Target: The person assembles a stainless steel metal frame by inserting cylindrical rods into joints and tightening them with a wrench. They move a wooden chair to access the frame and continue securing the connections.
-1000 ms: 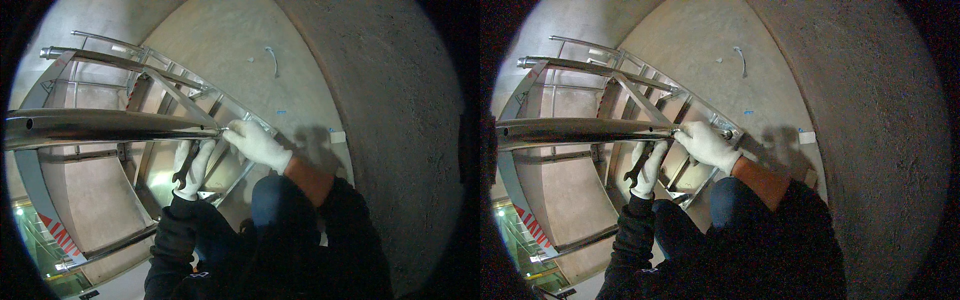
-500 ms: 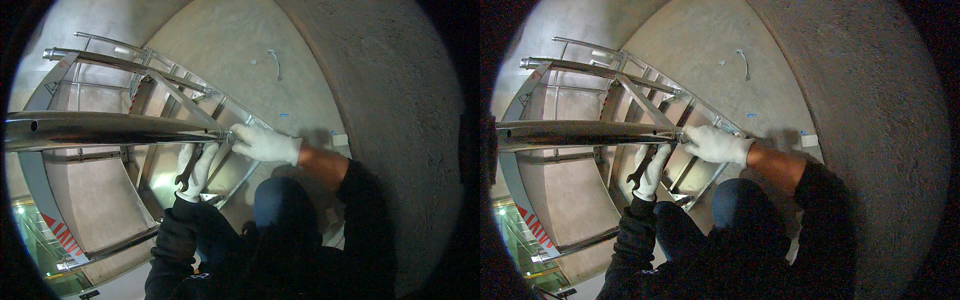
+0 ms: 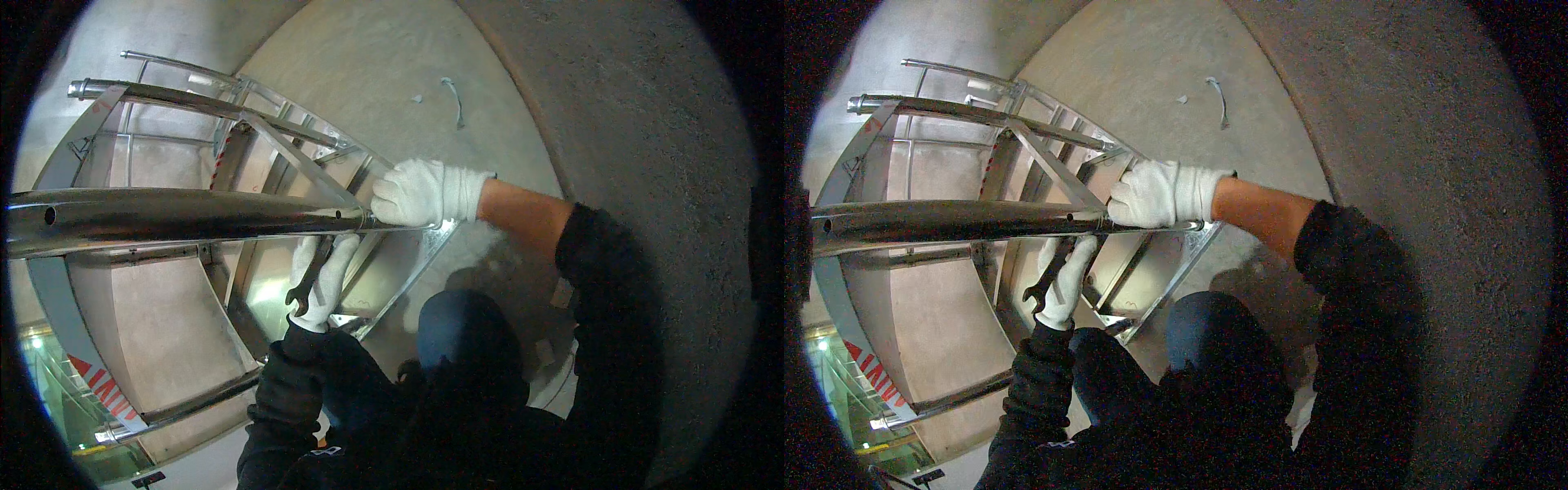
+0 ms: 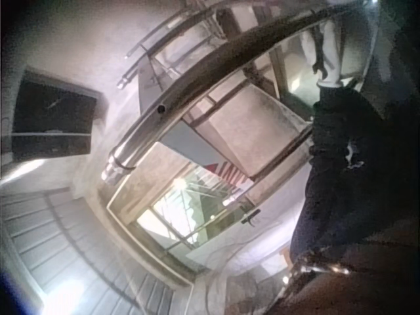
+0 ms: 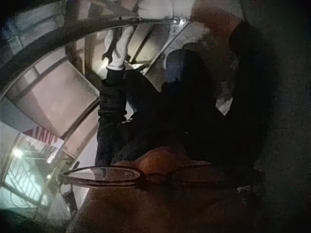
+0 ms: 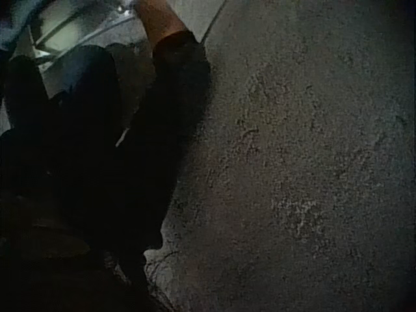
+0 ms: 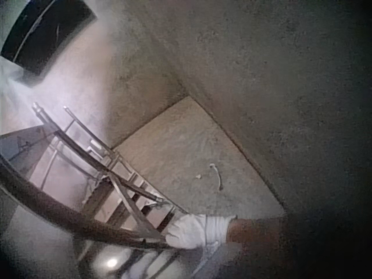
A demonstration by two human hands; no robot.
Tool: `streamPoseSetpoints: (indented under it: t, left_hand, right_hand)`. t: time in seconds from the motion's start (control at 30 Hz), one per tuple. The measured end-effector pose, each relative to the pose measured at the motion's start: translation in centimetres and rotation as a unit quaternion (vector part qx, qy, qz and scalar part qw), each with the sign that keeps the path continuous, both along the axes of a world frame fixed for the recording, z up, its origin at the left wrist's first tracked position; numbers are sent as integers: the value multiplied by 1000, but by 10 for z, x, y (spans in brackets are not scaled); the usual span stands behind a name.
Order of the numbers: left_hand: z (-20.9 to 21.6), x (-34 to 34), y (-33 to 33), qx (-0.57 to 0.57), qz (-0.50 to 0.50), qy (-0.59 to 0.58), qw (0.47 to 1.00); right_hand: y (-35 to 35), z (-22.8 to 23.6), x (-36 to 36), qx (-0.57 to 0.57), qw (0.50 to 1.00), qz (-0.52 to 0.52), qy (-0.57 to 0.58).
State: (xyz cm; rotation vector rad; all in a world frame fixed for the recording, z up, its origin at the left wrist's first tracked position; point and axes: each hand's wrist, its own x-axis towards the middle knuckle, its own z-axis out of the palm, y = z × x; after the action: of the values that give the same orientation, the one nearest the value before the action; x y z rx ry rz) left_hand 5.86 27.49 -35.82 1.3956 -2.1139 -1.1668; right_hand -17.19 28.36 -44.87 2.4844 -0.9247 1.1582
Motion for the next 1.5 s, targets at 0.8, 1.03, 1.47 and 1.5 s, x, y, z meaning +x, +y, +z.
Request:
streamPoseSetpoints:
  t: [0.8,1.03,1.47,1.5]
  left_hand:
    - [-6,6,-3,-46,-20,-28,998]
    - [-6,3,-1,-80,-33,-32,996]
    - [-15,11,-4,-67,-28,15,997]
    - [-15,11,-4,-66,-28,19,997]
  right_hand:
    - [74,16,44,579,520,14,-627]
    - [67,-1,67,489,590,0,-642]
    - [65,25,59,564,500,29,-656]
    - [64,27,58,566,503,31,-652]
